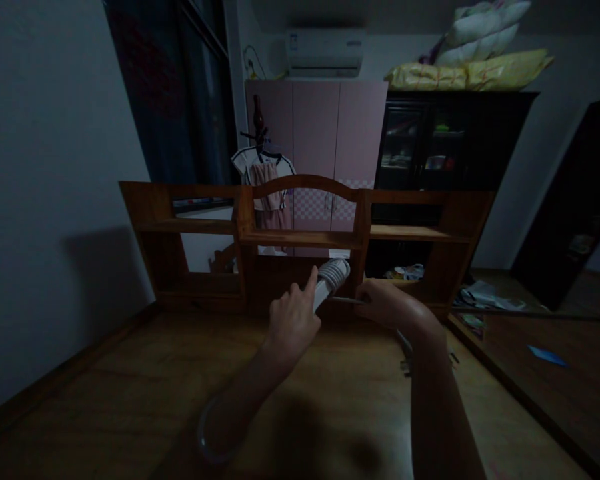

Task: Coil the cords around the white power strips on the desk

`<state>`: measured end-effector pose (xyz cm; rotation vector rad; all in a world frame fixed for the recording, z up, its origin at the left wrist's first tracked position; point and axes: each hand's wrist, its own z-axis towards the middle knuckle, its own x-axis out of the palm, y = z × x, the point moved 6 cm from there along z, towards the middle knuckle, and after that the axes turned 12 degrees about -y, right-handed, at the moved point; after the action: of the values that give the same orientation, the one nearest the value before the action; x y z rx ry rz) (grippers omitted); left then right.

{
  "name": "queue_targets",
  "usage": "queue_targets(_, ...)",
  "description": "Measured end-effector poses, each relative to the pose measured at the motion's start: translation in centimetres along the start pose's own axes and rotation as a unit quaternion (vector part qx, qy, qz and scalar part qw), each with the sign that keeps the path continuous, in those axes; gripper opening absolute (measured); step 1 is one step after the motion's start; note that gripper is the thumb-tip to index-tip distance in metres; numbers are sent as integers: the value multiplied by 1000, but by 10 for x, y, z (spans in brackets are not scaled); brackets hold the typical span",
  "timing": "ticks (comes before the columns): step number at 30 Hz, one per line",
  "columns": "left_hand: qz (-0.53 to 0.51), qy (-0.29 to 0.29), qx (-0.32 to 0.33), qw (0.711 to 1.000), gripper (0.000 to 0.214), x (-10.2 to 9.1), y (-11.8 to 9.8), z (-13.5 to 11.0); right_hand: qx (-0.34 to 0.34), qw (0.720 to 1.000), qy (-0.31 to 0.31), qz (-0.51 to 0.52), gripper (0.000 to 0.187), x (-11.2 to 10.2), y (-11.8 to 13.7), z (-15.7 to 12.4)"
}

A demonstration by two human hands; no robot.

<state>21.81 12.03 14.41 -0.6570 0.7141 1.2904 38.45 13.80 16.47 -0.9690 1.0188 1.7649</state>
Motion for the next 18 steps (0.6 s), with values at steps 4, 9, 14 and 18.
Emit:
queue_targets(4, -17, 78, 44, 996, 87, 16, 6, 0, 21, 999, -27, -16, 11, -15, -5, -11)
queue_targets(9, -110, 221, 206, 947, 84, 33, 2, -10, -77, 996, -22, 46, 9, -22, 31, -24)
queue_targets(14, -214, 365, 340, 840, 69, 13, -17, -29, -158, 964, 108, 183, 18, -28, 43, -34)
queue_targets(18, -317, 427, 387, 753, 67, -14, -28, -39, -173, 924, 173, 295, 27, -38, 18, -36)
